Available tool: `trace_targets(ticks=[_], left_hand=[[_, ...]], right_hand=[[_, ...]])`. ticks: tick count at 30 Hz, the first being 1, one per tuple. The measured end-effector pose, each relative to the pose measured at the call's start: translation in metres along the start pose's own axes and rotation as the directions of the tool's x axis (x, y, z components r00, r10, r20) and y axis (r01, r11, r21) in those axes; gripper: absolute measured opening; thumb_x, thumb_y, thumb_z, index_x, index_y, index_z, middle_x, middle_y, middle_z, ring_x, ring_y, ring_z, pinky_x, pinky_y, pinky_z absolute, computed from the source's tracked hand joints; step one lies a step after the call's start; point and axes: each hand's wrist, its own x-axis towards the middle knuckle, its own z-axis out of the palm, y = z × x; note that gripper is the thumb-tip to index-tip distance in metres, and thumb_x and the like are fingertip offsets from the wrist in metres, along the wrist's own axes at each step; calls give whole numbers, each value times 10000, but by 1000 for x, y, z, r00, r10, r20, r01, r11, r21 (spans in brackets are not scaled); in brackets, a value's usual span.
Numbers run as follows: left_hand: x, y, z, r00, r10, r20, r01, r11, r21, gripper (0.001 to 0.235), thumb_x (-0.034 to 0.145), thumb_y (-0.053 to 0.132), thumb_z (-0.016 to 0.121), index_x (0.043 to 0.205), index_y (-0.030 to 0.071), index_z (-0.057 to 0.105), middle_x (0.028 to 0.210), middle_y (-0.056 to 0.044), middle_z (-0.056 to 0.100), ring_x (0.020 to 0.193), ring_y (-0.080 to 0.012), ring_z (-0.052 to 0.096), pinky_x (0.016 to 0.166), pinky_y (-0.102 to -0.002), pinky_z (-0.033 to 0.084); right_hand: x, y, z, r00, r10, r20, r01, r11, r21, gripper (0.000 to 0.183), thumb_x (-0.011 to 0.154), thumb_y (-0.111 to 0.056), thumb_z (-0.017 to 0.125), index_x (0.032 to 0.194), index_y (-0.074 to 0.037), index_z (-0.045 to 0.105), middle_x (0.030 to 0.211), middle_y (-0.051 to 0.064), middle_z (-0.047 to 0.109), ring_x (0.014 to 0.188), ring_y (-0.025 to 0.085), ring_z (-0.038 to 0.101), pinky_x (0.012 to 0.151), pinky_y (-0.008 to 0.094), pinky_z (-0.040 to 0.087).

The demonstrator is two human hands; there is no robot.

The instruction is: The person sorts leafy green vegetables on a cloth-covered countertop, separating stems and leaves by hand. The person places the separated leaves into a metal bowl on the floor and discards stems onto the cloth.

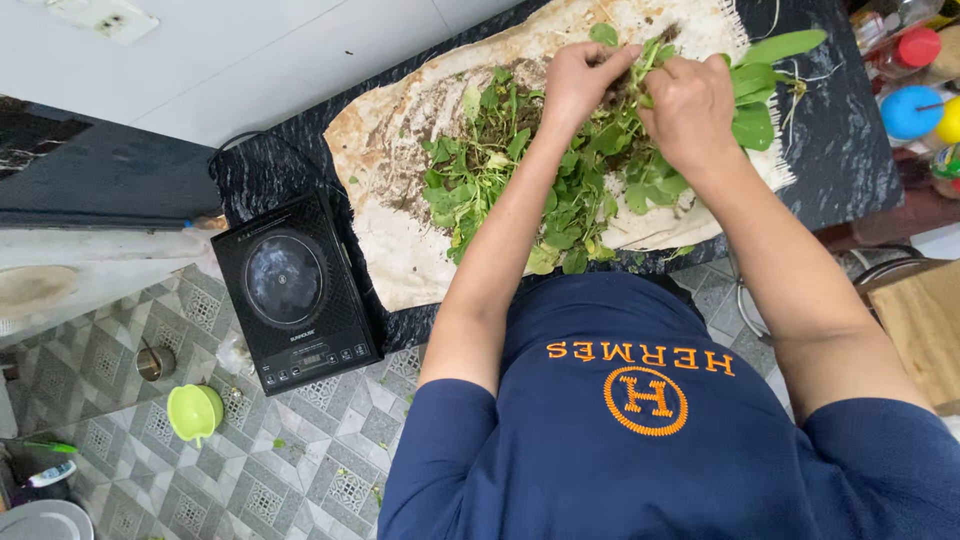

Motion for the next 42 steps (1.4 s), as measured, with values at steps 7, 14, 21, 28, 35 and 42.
trace_targets(ticks=[7, 14, 21, 28, 35, 42], left_hand=[[21, -15, -1, 994, -49, 100, 52, 998, -33, 302, 799, 311, 861, 692, 36, 794, 638, 37, 746, 421, -38, 548, 396, -216, 439], [22, -13, -2, 990, -52, 128, 59, 997, -49, 262, 804, 280, 865, 744, 28, 823, 574, -7, 717, 421, -42, 552, 406, -213, 439], [26, -11, 5, 992, -48, 119, 31, 990, 137, 265, 778, 328, 861, 773, 64, 833, 571, -3, 741, 425, -44, 620, 407, -215, 500], [27, -22, -5, 993, -42, 106, 7, 951, 309, 298, 795, 389, 847, 761, 93, 835, 585, 16, 737, 441, -19, 595, 425, -208, 510], [16, -20, -20, 996, -91, -22, 94, 982, 165, 201, 812, 267, 850, 779, 72, 812, 594, -28, 723, 427, -22, 559, 419, -170, 442], [14, -21, -30, 893, -450, -20, 402, 816, -415, 278, 862, 178, 800, 970, -75, 758, 740, -110, 712, 486, -80, 561, 380, -187, 426]], right_hand=[[-4, 32, 23, 991, 132, 20, -132, 940, 315, 84, 880, -82, 808, 950, -57, 769, 874, 99, 687, 830, 270, 643, 799, 403, 487], [-12, 43, 30, 971, 235, 36, -222, 843, 491, 67, 906, -99, 807, 937, -53, 769, 918, 122, 695, 876, 279, 665, 775, 397, 509], [-18, 45, 23, 969, 244, 33, -212, 759, 615, 80, 934, -92, 790, 957, -34, 741, 918, 100, 697, 935, 244, 671, 853, 378, 519], [-20, 65, -8, 984, 102, 144, -175, 681, 711, 76, 991, -95, 768, 978, -33, 725, 902, 64, 658, 887, 174, 635, 863, 329, 499], [-29, 94, -71, 865, 496, 74, -243, 284, 928, 58, 1081, 5, 641, 1027, 27, 647, 1042, 115, 718, 806, 134, 630, 750, 234, 508], [-52, 56, -139, 948, 289, 136, -273, 515, 813, 88, 1016, -59, 699, 1091, -17, 678, 1034, 104, 711, 916, 136, 698, 829, 268, 559]])
